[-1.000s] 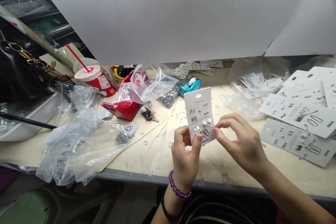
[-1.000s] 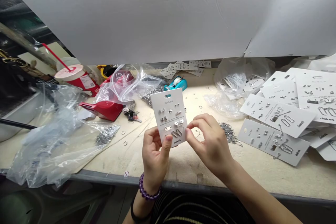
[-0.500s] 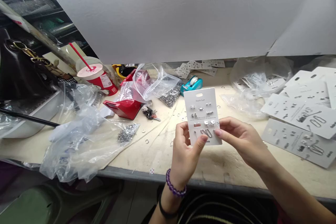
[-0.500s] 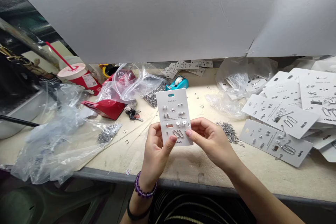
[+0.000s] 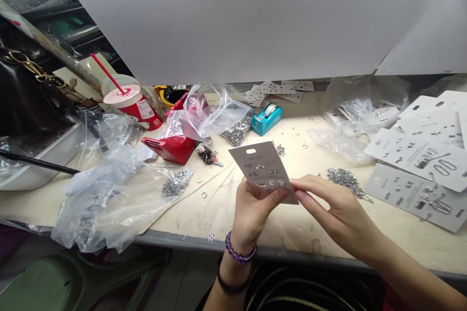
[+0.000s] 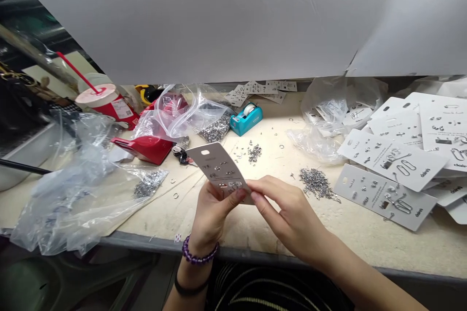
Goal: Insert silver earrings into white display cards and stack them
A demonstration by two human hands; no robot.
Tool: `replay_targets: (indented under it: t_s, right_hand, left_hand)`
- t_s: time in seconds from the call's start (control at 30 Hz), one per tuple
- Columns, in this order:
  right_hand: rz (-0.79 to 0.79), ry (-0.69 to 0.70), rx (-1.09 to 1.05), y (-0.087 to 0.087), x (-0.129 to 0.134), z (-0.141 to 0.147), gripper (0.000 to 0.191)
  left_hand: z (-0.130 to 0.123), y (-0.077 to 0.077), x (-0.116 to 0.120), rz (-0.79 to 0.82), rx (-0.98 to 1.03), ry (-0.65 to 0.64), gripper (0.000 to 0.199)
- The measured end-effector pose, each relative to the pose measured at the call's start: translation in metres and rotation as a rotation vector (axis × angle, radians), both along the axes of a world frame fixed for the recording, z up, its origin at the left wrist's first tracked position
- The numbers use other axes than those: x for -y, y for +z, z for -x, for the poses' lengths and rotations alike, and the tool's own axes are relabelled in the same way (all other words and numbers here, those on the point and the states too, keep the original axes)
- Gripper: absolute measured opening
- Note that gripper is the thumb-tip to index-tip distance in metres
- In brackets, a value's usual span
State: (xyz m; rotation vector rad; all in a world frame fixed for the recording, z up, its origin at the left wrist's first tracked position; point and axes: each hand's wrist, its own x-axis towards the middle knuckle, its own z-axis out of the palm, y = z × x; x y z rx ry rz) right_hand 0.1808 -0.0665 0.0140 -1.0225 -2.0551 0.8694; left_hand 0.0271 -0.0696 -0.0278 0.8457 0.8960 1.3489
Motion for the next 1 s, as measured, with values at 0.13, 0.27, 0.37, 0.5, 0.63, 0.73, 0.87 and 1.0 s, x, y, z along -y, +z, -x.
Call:
replay_targets:
  t_s: [0.13,0.27,0.37,0.5,0.63,0.73,0.87,1.0]
  right_hand:
    - [0.013,0.000,0.076,0.006,-0.027,-0.008,0.023]
    - [0.014,-0.235,0.454,-0.007,-0.079,-0.015,0.020]
    - [-0.010,-0.198,0.647,-0.024,-0.105,-0.013,0.017]
    - [-0.026,-0.221,0.711,-0.038,-0.111,-0.003,0.022]
    - [-0.018,-0.248,0.733,-0.041,-0.108,0.001,0.022]
    - [-0.020,-0.231,0.719,-0.042,-0.107,-0.002,0.022]
    - [-0.019,-0.198,0.673,-0.045,-0.105,-0.006,0.023]
    - [-0.006,-0.179,0.650,-0.046,-0.106,-0.006,0.020]
  left_hand:
    - [0.001,0.000,0.000,-0.018,0.160,0.022,0.021]
    - [0.000,0.006,0.002,-0.029,0.480,-0.019,0.022]
    - [-0.002,0.009,0.004,-0.019,0.605,-0.060,0.026]
    - [-0.005,0.010,0.006,0.017,0.628,-0.127,0.031]
    - [-0.007,0.010,0.007,0.061,0.608,-0.147,0.039]
    - [-0.007,0.010,0.007,0.088,0.622,-0.150,0.044]
    - [-0.007,0.009,0.007,0.111,0.690,-0.162,0.048]
    - [-0.008,0.009,0.007,0.119,0.757,-0.169,0.047]
